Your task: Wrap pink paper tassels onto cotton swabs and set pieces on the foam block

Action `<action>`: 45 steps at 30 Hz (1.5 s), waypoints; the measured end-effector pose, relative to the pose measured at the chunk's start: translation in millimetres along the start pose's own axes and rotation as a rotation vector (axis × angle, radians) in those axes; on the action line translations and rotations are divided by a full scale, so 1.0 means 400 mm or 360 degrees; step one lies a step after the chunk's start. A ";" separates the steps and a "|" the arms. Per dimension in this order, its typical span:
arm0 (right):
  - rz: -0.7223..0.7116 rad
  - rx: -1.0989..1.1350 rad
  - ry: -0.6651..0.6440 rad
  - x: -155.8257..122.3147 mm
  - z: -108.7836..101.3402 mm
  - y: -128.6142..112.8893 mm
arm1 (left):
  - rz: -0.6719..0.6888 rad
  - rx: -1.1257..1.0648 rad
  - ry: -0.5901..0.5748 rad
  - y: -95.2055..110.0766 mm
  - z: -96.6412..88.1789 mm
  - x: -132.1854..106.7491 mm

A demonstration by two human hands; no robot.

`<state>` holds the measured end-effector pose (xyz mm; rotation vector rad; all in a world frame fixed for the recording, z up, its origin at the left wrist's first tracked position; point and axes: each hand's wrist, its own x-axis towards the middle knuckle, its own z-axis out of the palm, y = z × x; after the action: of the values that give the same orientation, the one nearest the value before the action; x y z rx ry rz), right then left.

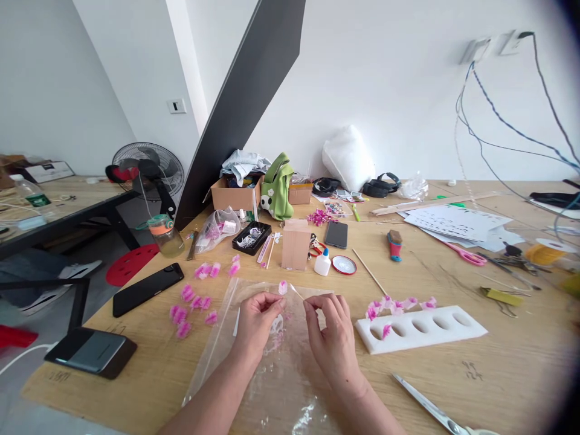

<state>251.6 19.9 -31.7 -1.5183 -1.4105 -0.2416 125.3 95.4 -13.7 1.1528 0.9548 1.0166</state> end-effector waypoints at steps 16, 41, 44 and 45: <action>-0.0002 -0.0042 -0.0025 -0.002 -0.003 0.000 | -0.0019 -0.0022 0.0015 0.008 0.002 -0.005; -0.0048 -0.0076 -0.0138 -0.007 -0.001 0.000 | 0.0017 0.0043 -0.0046 0.014 0.009 -0.011; -0.0044 -0.0105 -0.0111 -0.004 -0.002 0.001 | 0.0012 0.0041 -0.0048 0.014 0.008 -0.010; -0.0041 -0.0121 -0.0092 -0.003 -0.003 0.001 | 0.0011 0.0040 -0.0044 0.014 0.007 -0.010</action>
<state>252.2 18.4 -32.1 -1.5811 -1.4815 -0.2718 126.4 91.4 -7.6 1.1893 0.9445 0.9942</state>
